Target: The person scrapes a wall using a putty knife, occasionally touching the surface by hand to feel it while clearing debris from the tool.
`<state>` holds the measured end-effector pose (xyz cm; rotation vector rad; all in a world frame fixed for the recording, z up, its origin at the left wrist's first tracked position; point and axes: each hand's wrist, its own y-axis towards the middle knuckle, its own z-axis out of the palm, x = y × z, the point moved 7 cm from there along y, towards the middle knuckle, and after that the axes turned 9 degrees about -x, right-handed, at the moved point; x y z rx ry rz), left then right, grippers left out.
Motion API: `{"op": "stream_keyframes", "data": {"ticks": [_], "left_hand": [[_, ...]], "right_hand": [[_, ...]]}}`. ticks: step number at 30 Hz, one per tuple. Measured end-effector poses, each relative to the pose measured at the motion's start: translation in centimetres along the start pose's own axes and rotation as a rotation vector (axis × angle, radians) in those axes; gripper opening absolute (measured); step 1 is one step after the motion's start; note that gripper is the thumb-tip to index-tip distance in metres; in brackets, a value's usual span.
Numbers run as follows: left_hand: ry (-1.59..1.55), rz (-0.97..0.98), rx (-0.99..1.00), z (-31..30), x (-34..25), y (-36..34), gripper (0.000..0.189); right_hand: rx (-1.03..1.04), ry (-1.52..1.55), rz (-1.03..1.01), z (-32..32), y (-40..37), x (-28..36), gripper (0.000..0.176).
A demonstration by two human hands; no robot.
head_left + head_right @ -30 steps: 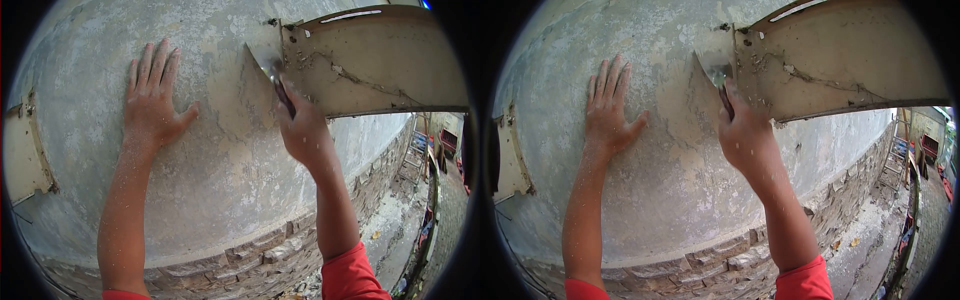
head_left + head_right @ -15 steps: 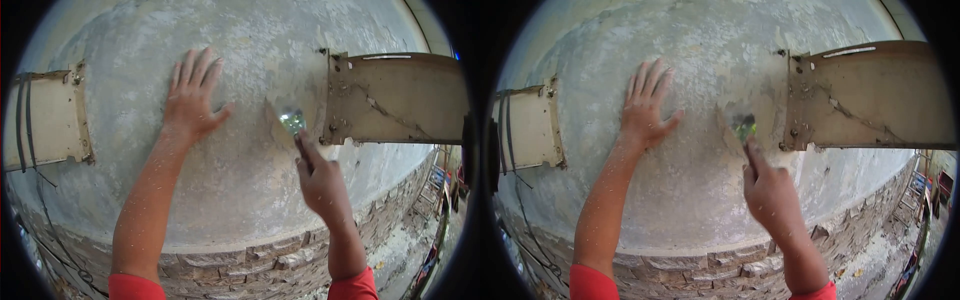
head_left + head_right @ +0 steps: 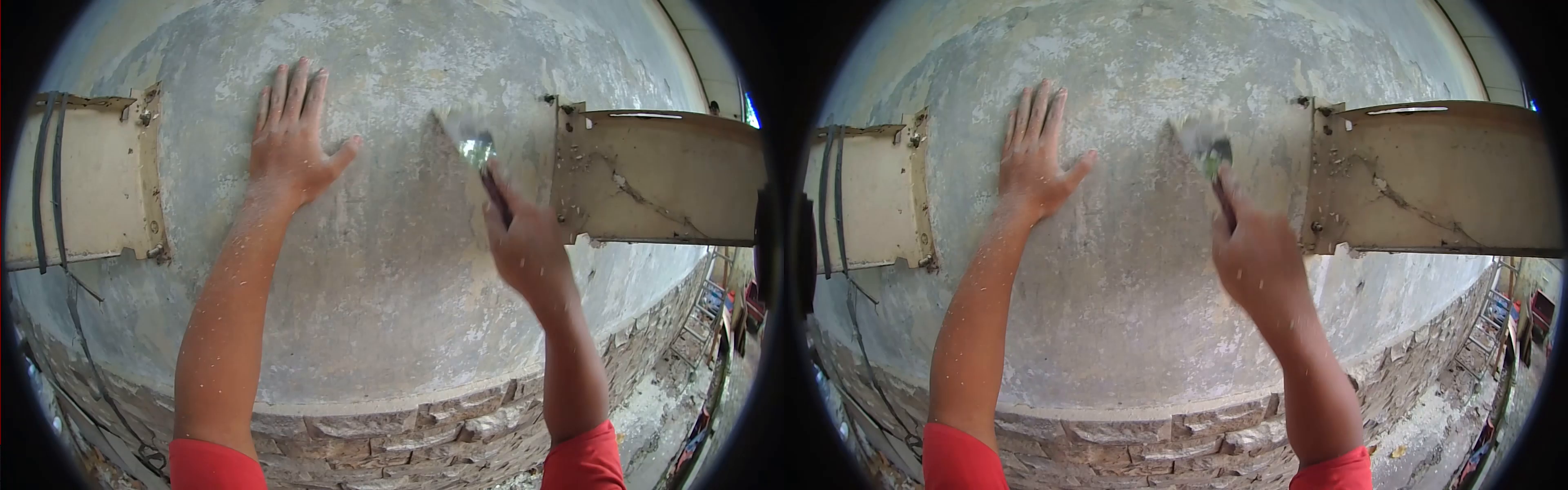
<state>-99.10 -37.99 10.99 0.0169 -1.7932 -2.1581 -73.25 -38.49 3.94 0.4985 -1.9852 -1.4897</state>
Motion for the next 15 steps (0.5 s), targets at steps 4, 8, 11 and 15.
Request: {"op": "stream_keyframes", "data": {"ticks": [4, 8, 11, 15], "left_hand": [[0.076, -0.006, 0.069, 0.0, 0.8, -0.2, 0.089], [-0.058, 0.047, 0.062, -0.7, 3.9, -1.6, 0.089], [0.008, -0.031, 0.073, -1.4, 7.4, -3.3, 0.09], [0.029, -0.144, 0.035, -2.0, 10.0, -5.0, 0.09]], "right_hand": [[-0.111, 0.02, -0.052, 0.7, 5.2, 3.1, 0.042], [-0.004, -0.007, -0.134, 1.4, 0.9, 8.2, 0.042], [0.138, -0.053, -0.089, 3.3, -1.0, 10.4, 0.045], [0.058, -0.052, -0.131, 5.5, 2.5, 14.2, 0.047]]}}
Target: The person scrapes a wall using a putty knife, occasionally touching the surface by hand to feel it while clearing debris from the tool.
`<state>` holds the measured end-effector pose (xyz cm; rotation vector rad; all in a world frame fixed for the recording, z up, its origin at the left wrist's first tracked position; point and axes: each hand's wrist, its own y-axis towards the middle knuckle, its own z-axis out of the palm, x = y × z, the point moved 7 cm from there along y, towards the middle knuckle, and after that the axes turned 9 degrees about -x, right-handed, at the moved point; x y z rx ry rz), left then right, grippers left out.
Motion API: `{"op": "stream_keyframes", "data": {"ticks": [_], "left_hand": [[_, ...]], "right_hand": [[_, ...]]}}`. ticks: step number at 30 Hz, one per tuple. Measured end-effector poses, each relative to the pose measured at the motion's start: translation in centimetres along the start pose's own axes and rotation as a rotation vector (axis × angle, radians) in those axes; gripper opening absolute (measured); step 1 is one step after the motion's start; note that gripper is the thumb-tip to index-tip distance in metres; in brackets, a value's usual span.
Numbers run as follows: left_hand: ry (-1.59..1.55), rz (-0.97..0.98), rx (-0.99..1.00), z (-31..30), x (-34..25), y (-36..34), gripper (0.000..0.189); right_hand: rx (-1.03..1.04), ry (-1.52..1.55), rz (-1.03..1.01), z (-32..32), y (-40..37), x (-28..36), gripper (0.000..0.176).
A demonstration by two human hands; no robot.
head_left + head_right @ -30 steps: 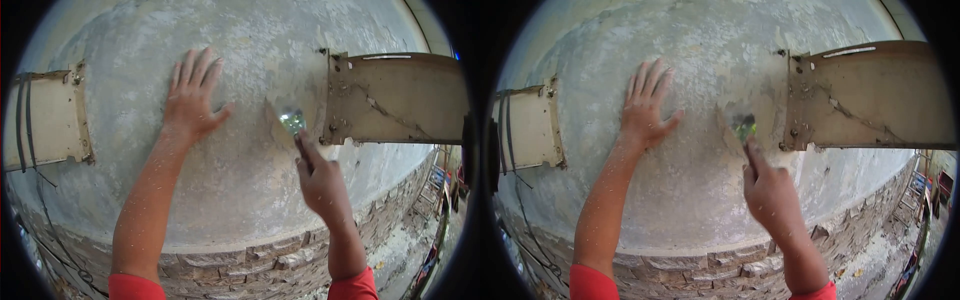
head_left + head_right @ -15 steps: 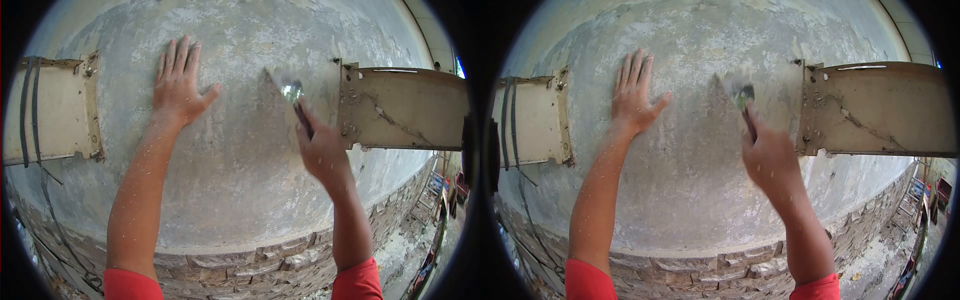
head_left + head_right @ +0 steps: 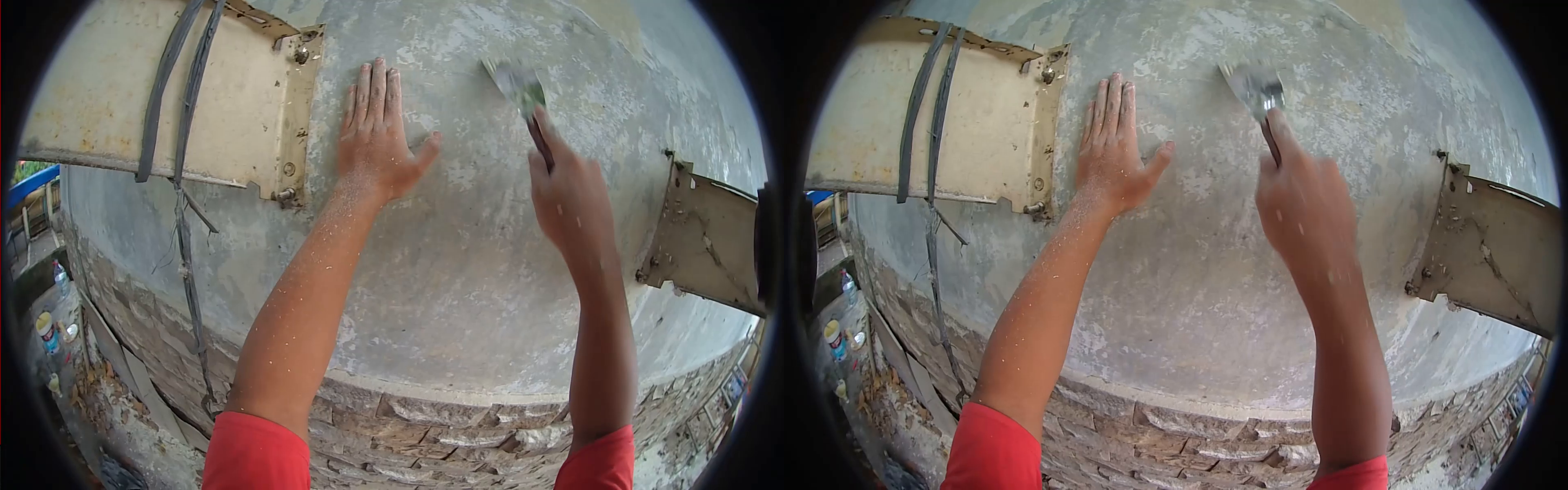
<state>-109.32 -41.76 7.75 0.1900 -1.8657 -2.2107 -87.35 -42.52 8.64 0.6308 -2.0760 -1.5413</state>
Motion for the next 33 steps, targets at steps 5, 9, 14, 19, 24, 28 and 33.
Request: {"op": "stream_keyframes", "data": {"ticks": [5, 9, 14, 19, 24, 28, 33], "left_hand": [[-0.041, -0.053, -0.037, -0.9, 1.3, -1.3, 0.082], [-0.334, -0.126, -0.213, -2.3, 3.3, -3.1, 0.065], [-0.524, -0.177, -0.414, -3.3, 4.3, -3.6, 0.048], [-0.495, -0.26, -0.433, -3.4, 5.8, -5.0, 0.05], [-0.602, 0.04, -0.553, -4.4, 4.7, -5.7, 0.06], [-0.564, -0.048, -0.555, -4.4, 5.0, -5.8, 0.063], [-0.534, -0.003, -0.615, -4.5, 5.8, -6.4, 0.071]], "right_hand": [[-0.055, 0.026, -0.108, 1.7, 1.7, 5.0, 0.045], [0.043, 0.023, -0.181, 3.6, -1.1, 7.8, 0.045], [0.015, 0.135, -0.25, 5.1, 0.2, 12.8, 0.046], [0.067, 0.057, -0.306, 4.7, -2.0, 15.3, 0.047], [0.021, 0.026, -0.355, 5.3, -1.1, 16.2, 0.046], [0.077, 0.055, -0.24, 5.8, -2.5, 15.2, 0.03], [-0.011, 0.079, -0.266, 6.4, -0.7, 16.5, 0.047]]}}
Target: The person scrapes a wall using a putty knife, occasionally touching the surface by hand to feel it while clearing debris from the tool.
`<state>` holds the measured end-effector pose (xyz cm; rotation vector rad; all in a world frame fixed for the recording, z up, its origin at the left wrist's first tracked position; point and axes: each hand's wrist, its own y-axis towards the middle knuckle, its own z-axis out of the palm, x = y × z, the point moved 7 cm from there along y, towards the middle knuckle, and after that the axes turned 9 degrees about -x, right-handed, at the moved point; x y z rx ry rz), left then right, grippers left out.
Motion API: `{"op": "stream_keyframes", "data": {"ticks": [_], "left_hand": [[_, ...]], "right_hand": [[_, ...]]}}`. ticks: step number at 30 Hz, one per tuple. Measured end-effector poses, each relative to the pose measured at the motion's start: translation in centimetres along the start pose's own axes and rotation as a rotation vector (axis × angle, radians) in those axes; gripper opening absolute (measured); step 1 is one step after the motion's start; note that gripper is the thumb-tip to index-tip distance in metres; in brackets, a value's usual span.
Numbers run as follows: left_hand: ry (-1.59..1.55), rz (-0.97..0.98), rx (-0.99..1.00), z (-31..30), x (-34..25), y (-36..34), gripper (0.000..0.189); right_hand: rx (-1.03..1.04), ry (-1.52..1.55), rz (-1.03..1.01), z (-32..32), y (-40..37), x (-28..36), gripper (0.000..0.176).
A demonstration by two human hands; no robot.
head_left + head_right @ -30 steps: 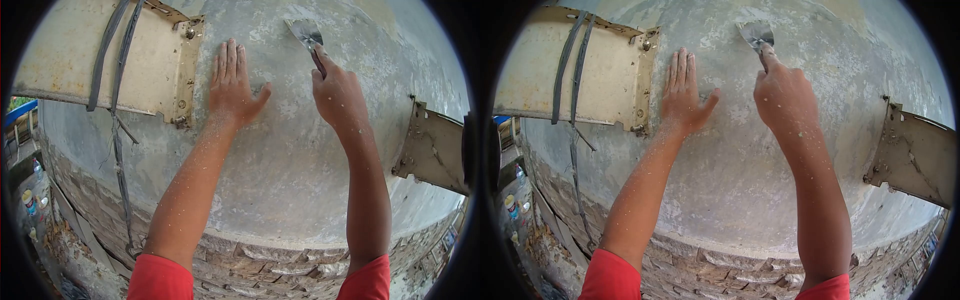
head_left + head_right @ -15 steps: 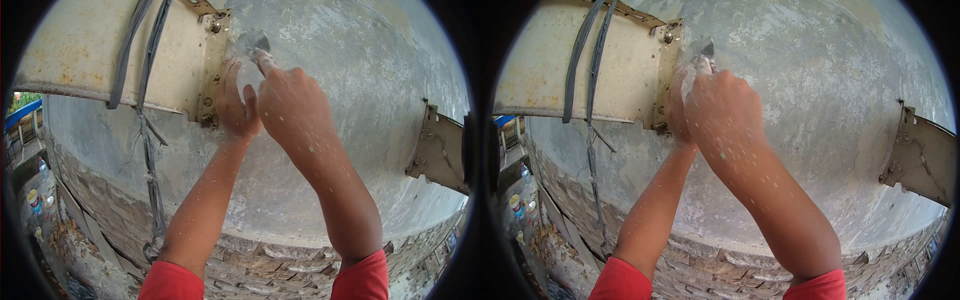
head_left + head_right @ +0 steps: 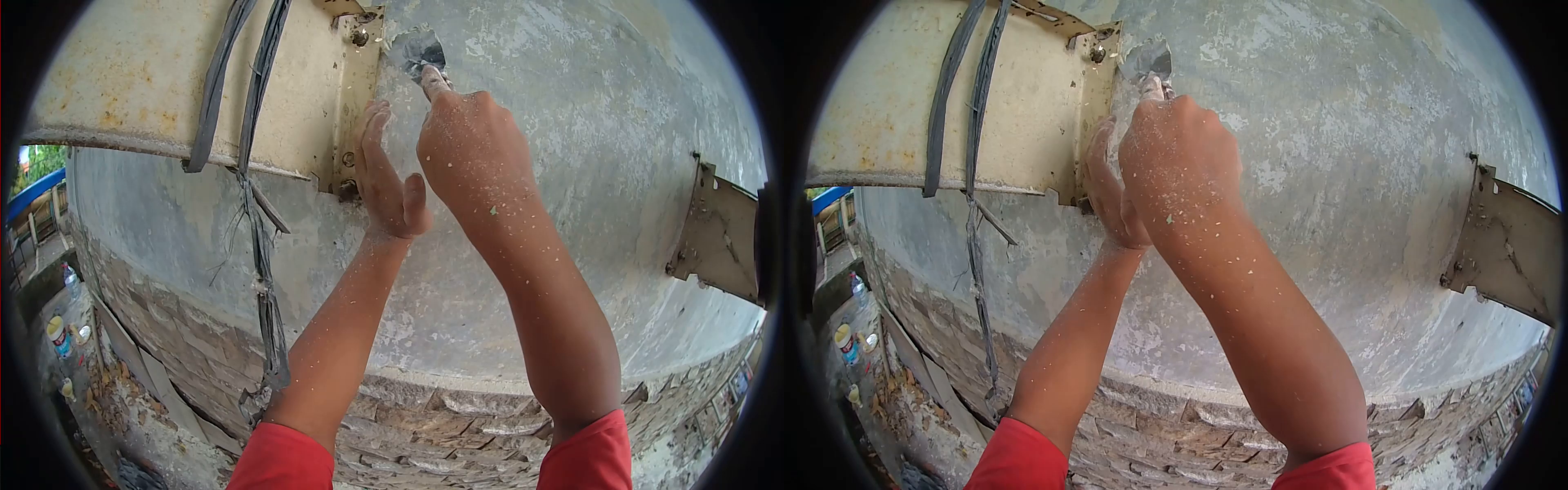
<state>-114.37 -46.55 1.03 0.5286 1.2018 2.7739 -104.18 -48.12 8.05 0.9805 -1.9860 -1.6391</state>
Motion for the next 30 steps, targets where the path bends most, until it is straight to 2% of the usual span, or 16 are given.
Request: {"op": "stream_keyframes", "data": {"ticks": [6, 8, 9, 11, 14, 19, 20, 23, 24, 26, 28, 30], "left_hand": [[0.014, -0.114, -0.072, -0.4, -0.1, 0.1, 0.075], [-0.086, -0.1, -0.062, -0.4, -0.2, 0.6, 0.076], [-0.182, -0.093, -0.043, -0.6, -0.4, 0.3, 0.077], [-0.181, -0.112, -0.041, -0.5, -0.3, 0.3, 0.079], [-0.187, -0.154, -0.061, -0.5, -0.2, 0.2, 0.083], [-0.131, -0.12, -0.084, -0.7, 0.2, 0.2, 0.086], [-0.178, -0.161, -0.12, -0.7, 0.4, 0.1, 0.086], [-0.235, -0.209, -0.149, -0.8, 0.6, 0.0, 0.085], [-0.239, -0.216, -0.153, -0.9, 0.6, -0.1, 0.085], [-0.232, -0.21, -0.137, -1.0, 0.4, -0.1, 0.086], [-0.216, -0.214, -0.124, -1.0, 0.6, 0.2, 0.087], [-0.132, -0.119, -0.075, -1.1, 0.0, 0.4, 0.091]], "right_hand": [[0.135, -0.036, 0.059, 0.3, -2.6, 0.3, 0.044], [0.12, -0.01, 0.082, -0.3, -1.8, -0.4, 0.019], [0.134, -0.013, 0.093, 0.2, -2.0, -0.9, 0.019], [0.053, 0.029, 0.047, 0.8, -2.2, -1.4, 0.044], [0.05, 0.05, 0.125, 0.9, -3.8, -1.8, 0.044], [-0.031, 0.032, 0.066, 1.0, -1.3, -0.7, 0.045], [-0.049, 0.013, 0.033, 1.2, -1.2, -0.5, 0.046], [0.082, 0.042, 0.151, 0.7, -3.4, -0.6, 0.04], [0.084, 0.041, 0.15, 1.1, -3.0, -0.6, 0.04], [-0.077, 0.074, 0.124, 1.2, -0.6, -0.6, 0.036], [-0.036, 0.02, 0.07, 0.5, 1.4, 0.8, 0.035], [0.023, -0.039, 0.032, 1.0, 0.9, 1.0, 0.035]]}}
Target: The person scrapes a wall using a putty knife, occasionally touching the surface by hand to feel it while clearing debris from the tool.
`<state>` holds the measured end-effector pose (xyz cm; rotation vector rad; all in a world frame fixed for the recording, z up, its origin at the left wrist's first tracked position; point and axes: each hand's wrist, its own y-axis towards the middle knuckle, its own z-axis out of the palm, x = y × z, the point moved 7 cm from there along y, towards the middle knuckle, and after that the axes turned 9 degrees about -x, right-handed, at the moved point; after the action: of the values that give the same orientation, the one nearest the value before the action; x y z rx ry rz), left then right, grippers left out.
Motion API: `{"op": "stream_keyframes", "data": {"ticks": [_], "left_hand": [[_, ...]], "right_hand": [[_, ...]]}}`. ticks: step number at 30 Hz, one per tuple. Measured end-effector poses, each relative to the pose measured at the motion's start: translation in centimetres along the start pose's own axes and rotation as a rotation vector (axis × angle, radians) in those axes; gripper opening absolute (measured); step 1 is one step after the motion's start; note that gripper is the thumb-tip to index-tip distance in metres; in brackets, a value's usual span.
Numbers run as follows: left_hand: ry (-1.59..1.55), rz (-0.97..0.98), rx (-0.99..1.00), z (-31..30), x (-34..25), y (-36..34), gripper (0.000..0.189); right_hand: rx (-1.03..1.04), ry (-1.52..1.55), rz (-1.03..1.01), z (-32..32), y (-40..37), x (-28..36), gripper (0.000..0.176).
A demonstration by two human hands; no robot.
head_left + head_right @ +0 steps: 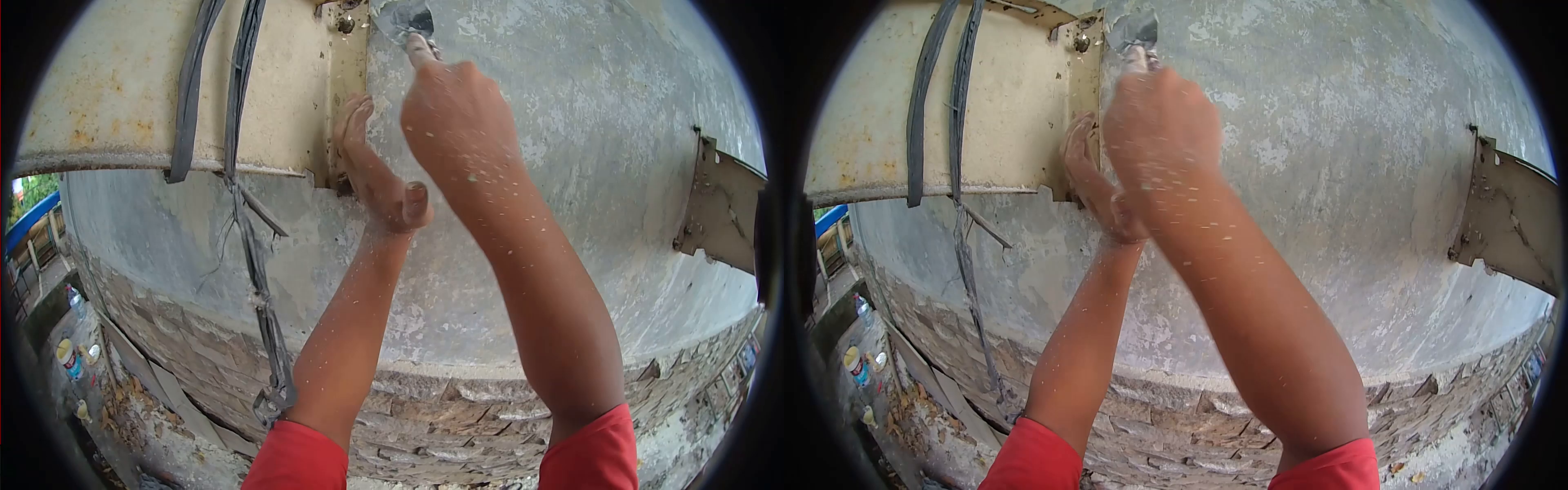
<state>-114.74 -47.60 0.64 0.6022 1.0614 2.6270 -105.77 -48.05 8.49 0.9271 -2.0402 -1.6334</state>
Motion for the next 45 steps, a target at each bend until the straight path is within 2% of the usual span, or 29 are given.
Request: {"op": "stream_keyframes", "data": {"ticks": [5, 6, 10, 12, 13, 15, 18, 24, 28, 30, 31, 33, 37, 39, 45], "left_hand": [[-0.036, -0.021, -0.005, -0.5, 0.1, -0.5, 0.094], [-0.059, -0.018, -0.013, -0.3, 0.2, -0.3, 0.095], [-0.067, 0.012, 0.0, 0.1, 0.5, -0.2, 0.096], [-0.076, -0.045, 0.009, 0.0, 0.5, -0.6, 0.096], [-0.085, -0.082, 0.003, 0.1, 0.8, -0.4, 0.095], [-0.082, -0.075, -0.003, 0.0, 0.5, -0.6, 0.095], [-0.098, -0.047, -0.01, 0.2, 0.6, 0.0, 0.094], [-0.086, -0.092, -0.01, -0.1, 0.6, -0.5, 0.093], [-0.049, -0.042, 0.005, 0.1, 0.7, -0.2, 0.093], [-0.057, -0.034, 0.024, 0.2, 0.6, -0.1, 0.092], [-0.067, -0.03, 0.037, 0.2, 0.5, 0.0, 0.091], [-0.059, -0.023, 0.042, 0.2, 0.4, -0.1, 0.091], [-0.073, -0.018, 0.071, 0.6, 0.0, -0.1, 0.09], [-0.084, -0.024, 0.066, 0.7, 0.2, -0.1, 0.09], [-0.083, -0.042, 0.06, 0.6, 0.4, -0.1, 0.091]], "right_hand": [[0.028, 0.088, 0.096, 0.6, -3.3, -1.6, 0.039], [-0.07, 0.098, 0.08, 0.3, -2.0, -1.7, 0.041], [-0.17, 0.05, -0.004, -0.1, 1.2, -1.5, 0.043], [-0.049, 0.04, 0.04, 0.5, -0.7, -2.4, 0.043], [-0.052, 0.038, 0.039, 0.2, -1.4, -2.4, 0.043], [0.122, -0.006, 0.061, 0.8, -2.9, -2.6, 0.034], [0.019, -0.01, 0.017, 0.3, 0.0, -2.0, 0.043], [-0.004, -0.003, 0.034, 0.9, -2.7, -2.4, 0.041], [-0.125, 0.046, 0.005, 0.5, 2.8, -2.1, 0.041], [-0.166, -0.127, -0.194, 0.1, 4.2, -0.4, 0.041], [-0.163, -0.128, -0.194, 0.0, 3.3, -0.4, 0.041], [-0.121, 0.058, 0.02, -0.7, 0.4, -1.9, 0.038], [-0.097, 0.012, 0.045, -0.7, 0.9, -3.4, 0.036], [-0.151, 0.003, -0.093, -1.2, 4.1, -2.3, 0.038], [-0.103, -0.042, -0.07, -1.6, 3.8, -3.9, 0.04]]}}
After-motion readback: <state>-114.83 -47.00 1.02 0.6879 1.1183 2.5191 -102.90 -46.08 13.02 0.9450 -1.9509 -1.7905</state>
